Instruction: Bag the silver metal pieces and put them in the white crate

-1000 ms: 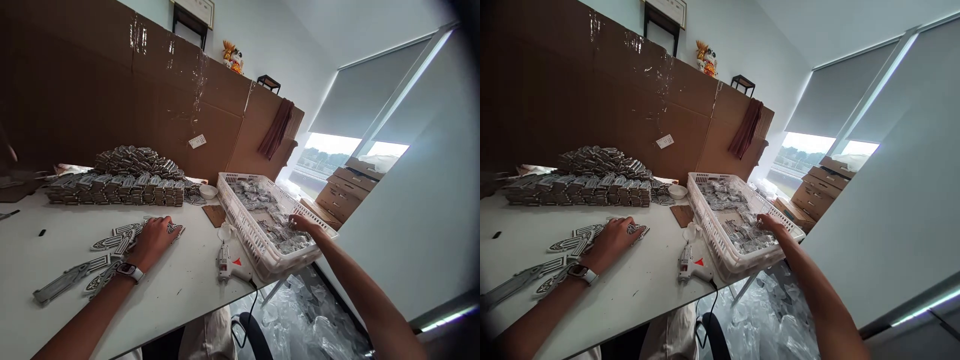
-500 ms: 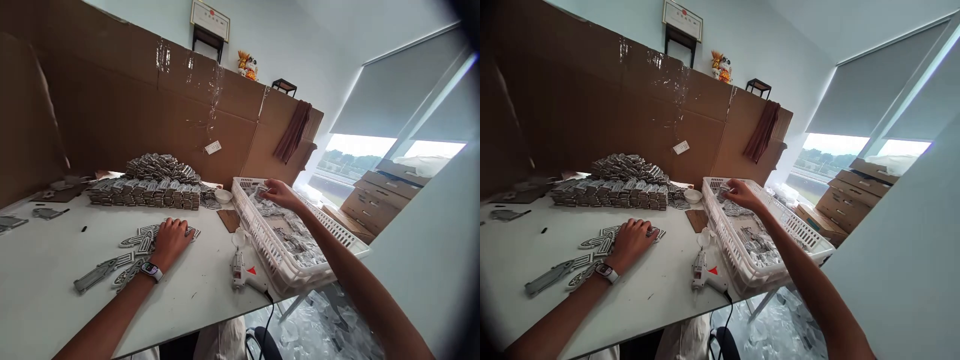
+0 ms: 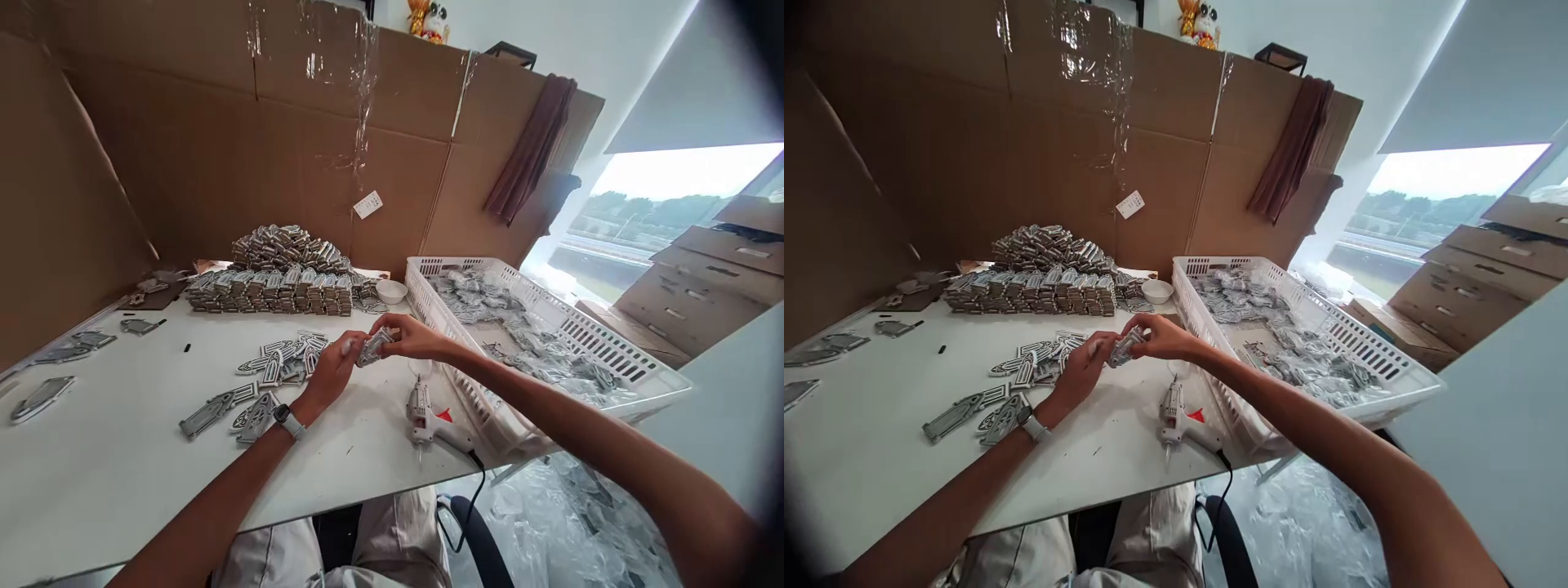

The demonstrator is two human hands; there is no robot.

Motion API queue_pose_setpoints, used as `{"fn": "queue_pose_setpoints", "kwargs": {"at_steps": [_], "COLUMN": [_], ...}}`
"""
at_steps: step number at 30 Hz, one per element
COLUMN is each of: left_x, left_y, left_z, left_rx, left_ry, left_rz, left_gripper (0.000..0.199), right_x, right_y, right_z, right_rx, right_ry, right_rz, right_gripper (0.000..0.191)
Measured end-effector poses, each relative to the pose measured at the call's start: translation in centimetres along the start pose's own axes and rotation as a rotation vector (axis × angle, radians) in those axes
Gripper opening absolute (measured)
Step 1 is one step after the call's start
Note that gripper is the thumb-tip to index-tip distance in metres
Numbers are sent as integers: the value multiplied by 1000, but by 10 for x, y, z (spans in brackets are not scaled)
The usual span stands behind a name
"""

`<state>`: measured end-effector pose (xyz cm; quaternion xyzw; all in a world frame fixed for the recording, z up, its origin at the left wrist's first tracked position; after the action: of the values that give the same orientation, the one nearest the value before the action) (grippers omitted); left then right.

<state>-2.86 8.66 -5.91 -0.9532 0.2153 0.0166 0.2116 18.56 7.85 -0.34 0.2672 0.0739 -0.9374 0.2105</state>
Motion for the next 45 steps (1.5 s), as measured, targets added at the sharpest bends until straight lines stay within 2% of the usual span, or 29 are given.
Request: {"fn": "queue_pose_setpoints", "kwargs": {"at_steps": [5,7,10,13,18,20,24,26,31,33,36,38,41,43,45], "left_x": [2,1,0,0,2,0,-2,-2,2,3,4,4,4,3,3], "left_y": [-9,-10,-11,-10,-11,-11,-11,-9,-6,-6,-4,-4,-5,-6,-7], "left_z": [9,13,16,16,13,11,4,0,-5,-3,7,13,13,10,7], "left_rx": [-138,-193,-275,-347,-431,-466,-474,-478,-406,-361,-385,-385,-271,-203,-190], "left_ry": [291,394,522,660,856,892,938,940,860,794,633,497,317,264,279], "left_rz": [-147,-178,-231,-274,-242,-218,-122,-81,27,9,-46,-54,-44,-76,-125], "left_gripper": [68,72,62,48,36,33,27,30,47,56,75,73,57,54,57], "right_x": [-3,-2,3,9,24,31,40,41,33,28,21,16,10,7,5], "right_y": [6,7,10,11,12,13,15,15,10,9,6,5,2,1,0], "right_z": [6,10,13,15,22,26,33,34,26,23,19,17,16,16,16], "right_rx": [-34,-57,-64,-68,-192,-215,-212,-201,-124,-109,-71,-26,3,-5,-8], "right_ry": [248,398,586,664,755,780,684,591,398,339,297,303,349,359,341], "right_rz": [37,29,40,60,122,134,156,153,10,-39,-99,-135,-150,-158,-195], "right_gripper": [25,23,29,36,15,14,37,42,27,33,47,50,26,31,37]}}
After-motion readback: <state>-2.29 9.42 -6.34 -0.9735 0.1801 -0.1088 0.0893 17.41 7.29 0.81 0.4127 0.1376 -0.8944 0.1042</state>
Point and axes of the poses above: each hand's wrist, its own y-axis away from the middle knuckle, its own x-axis out of the palm, z = x × y, the point moved 2 cm from there along -y, towards the middle knuckle, and after that the axes turned 6 degrees about z, right-handed, at the moved point
